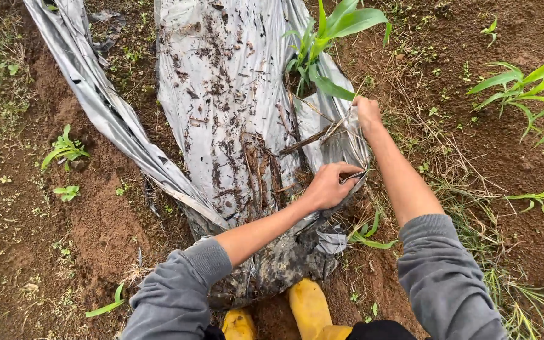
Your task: The person rolls up a dirty plastic sheet laid over a crop row in a field. They fold and tuck the edges while rolling from one end to the other, keeping the sheet compact and avoiding damage to nearby plants.
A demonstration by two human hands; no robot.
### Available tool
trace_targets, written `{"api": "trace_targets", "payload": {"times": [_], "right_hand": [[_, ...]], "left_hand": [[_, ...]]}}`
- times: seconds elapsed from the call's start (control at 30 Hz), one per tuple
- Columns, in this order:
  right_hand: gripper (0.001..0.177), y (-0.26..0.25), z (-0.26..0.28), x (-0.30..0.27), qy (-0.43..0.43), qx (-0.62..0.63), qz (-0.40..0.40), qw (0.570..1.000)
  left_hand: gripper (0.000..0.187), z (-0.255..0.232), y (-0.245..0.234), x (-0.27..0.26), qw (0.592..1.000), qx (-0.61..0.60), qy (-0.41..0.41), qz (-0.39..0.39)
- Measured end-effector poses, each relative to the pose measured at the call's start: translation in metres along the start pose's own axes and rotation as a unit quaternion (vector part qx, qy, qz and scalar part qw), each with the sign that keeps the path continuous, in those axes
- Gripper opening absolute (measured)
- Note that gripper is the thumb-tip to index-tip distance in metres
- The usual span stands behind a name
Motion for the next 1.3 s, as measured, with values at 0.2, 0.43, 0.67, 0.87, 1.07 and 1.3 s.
{"api": "trace_targets", "payload": {"times": [0.2,0.43,0.67,0.87,1.07,1.3], "right_hand": [[0.056,0.046,-0.02,0.05,0.158,0.278,0.185,0.929],[0.03,0.081,-0.037,0.123,0.199,0.297,0.214,0.909],[0.031,0.074,-0.034,0.156,0.171,0.289,0.222,0.916],[0.039,0.122,-0.083,0.251,0.06,0.144,0.125,0.98],[0.019,0.048,0.051,0.173,-0.116,-0.007,0.121,0.986],[0.029,-0.004,0.126,0.136,-0.03,0.026,0.053,0.998]], "left_hand": [[0.026,-0.009,0.01,0.008,0.999,0.04,0.027,0.017],[0.026,-0.011,0.025,0.019,0.998,0.042,0.023,0.038],[0.025,-0.016,0.04,0.042,0.998,0.025,0.057,0.028],[0.025,-0.037,0.046,0.056,0.996,-0.005,0.092,0.017],[0.033,-0.044,0.031,0.059,0.991,0.021,0.127,-0.021],[0.031,-0.055,0.005,0.062,0.994,-0.004,0.105,-0.033]]}}
Point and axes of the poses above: each hand's wrist, its own x-axis towards the middle knuckle, its own y-axis out of the palm, z = x × y, the point moved 10 cm from there along x, towards the middle knuckle, and after that the axes turned 13 degrees about -z, right-handed, at the moved point
